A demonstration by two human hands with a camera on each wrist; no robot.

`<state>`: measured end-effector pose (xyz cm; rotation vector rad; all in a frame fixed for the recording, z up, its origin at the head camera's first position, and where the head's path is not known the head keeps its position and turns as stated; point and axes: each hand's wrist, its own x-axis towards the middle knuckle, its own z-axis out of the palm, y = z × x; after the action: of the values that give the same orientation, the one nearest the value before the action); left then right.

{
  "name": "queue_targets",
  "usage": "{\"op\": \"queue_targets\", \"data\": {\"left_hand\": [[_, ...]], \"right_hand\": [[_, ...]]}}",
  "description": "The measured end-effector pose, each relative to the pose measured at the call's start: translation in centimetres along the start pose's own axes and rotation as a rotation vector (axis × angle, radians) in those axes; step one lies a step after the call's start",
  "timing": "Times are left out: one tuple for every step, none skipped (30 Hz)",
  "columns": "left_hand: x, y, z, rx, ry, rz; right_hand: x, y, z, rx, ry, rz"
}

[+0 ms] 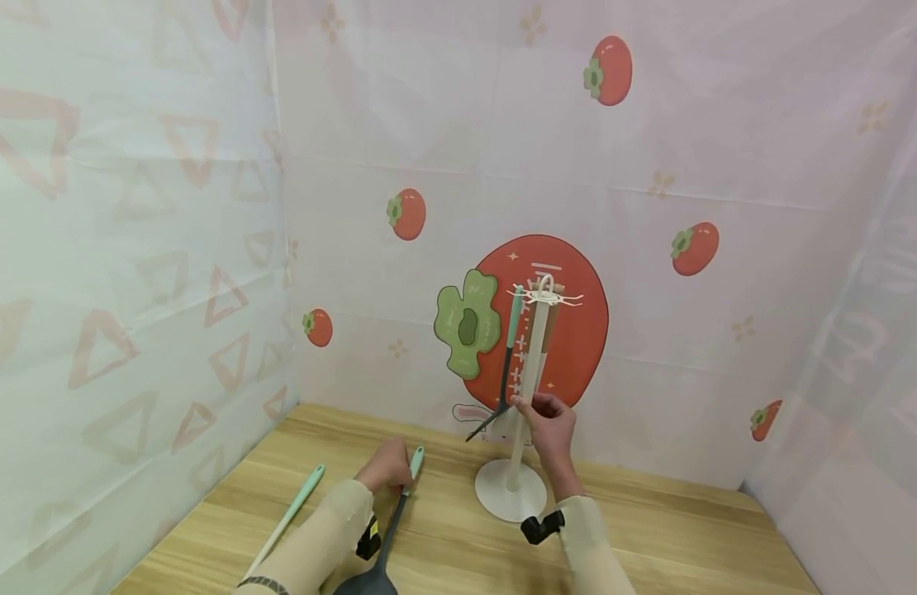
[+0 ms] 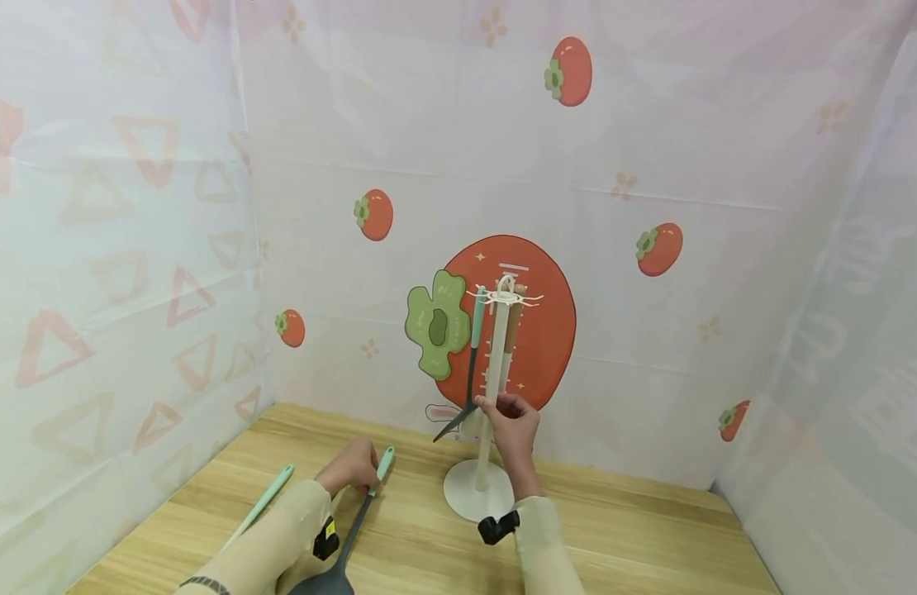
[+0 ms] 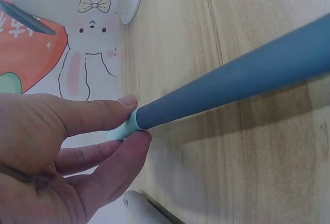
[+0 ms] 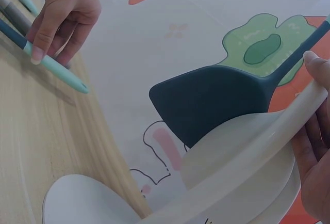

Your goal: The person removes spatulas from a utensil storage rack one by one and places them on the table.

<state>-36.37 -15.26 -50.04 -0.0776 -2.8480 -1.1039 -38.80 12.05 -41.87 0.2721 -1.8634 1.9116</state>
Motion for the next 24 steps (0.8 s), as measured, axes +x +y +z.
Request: {"op": "queue_targets", "data": {"left_hand": [[0.0,0.0,0.0,-0.004,-0.002,0.004],[-0.1,0.0,0.0,-0.008,-0.002,0.006],[-0.1,0.0,-0.1,-0.008,-0.002,0.003],[-0.1,0.1,-0.1,-0.006,-0.001,-0.003],[-0.2,0.2,-0.1,-0.002,0.000,-0.010],[-0.2,0.2,-0.1,-0.001,0.002,-0.018],[-0.3,0.2,0.0,0.001,0.004,-0.026],[-0.3,0.3,0.0,0.002,0.008,-0.034],[-0.3,0.3,0.1,0.001,0.011,-0.041],[-0.4,0.3,0.1,-0.002,0.016,-0.043],[-0.4,0.2,0.2,-0.007,0.020,-0.043],[-0.5,0.2,0.3,-0.009,0.024,-0.044],[-0.5,0.1,0.3,-0.010,0.027,-0.041],[-0.5,0.1,0.4,-0.012,0.027,-0.040],[-0.5,0.0,0.5,-0.012,0.028,-0.037],[-0.4,-0.1,0.5,-0.010,0.030,-0.034],[-0.4,-0.2,0.6,-0.005,0.029,-0.030],[-0.4,-0.2,0.6,0.000,0.028,-0.026],[-0.4,-0.2,0.6,0.004,0.028,-0.022],[-0.4,-0.2,0.6,0.006,0.030,-0.017],[-0.4,-0.2,0.6,0.009,0.034,-0.012],[-0.4,-0.2,0.6,0.012,0.038,-0.007],[-0.5,-0.2,0.6,0.014,0.041,-0.003],[-0.5,-0.1,0.6,0.016,0.042,-0.001]], "right_hand": [[0.0,0.0,0.0,-0.002,0.000,-0.001],[0.0,0.0,0.0,-0.001,0.000,-0.001],[0.0,0.0,0.0,-0.002,0.000,-0.002],[0.1,0.0,0.0,-0.004,0.001,-0.002],[0.0,0.0,0.0,-0.004,0.001,-0.001],[0.0,0.0,0.0,-0.006,0.001,-0.004],[0.0,0.0,0.0,-0.008,0.001,-0.007],[0.0,0.0,0.0,-0.008,0.003,-0.009],[-0.1,0.0,0.1,-0.010,0.004,-0.010],[-0.1,0.1,0.1,-0.013,0.006,-0.008],[-0.1,0.1,0.1,-0.013,0.008,-0.006],[-0.1,0.2,0.1,-0.013,0.008,-0.002],[-0.1,0.2,0.1,-0.013,0.012,0.004],[-0.1,0.4,0.1,-0.014,0.013,0.008],[0.0,0.5,0.1,-0.015,0.014,0.011],[0.0,0.5,0.1,-0.014,0.013,0.010],[0.2,0.9,0.1,-0.010,0.015,0.013],[0.4,1.3,0.0,-0.006,0.016,0.016],[0.6,1.7,0.0,-0.002,0.020,0.018],[0.8,2.1,0.0,0.001,0.022,0.020],[0.9,2.5,0.0,0.006,0.024,0.022],[1.1,3.0,0.0,0.011,0.027,0.024],[1.3,3.5,0.1,0.018,0.033,0.028],[1.4,3.6,0.1,0.022,0.037,0.026]]}}
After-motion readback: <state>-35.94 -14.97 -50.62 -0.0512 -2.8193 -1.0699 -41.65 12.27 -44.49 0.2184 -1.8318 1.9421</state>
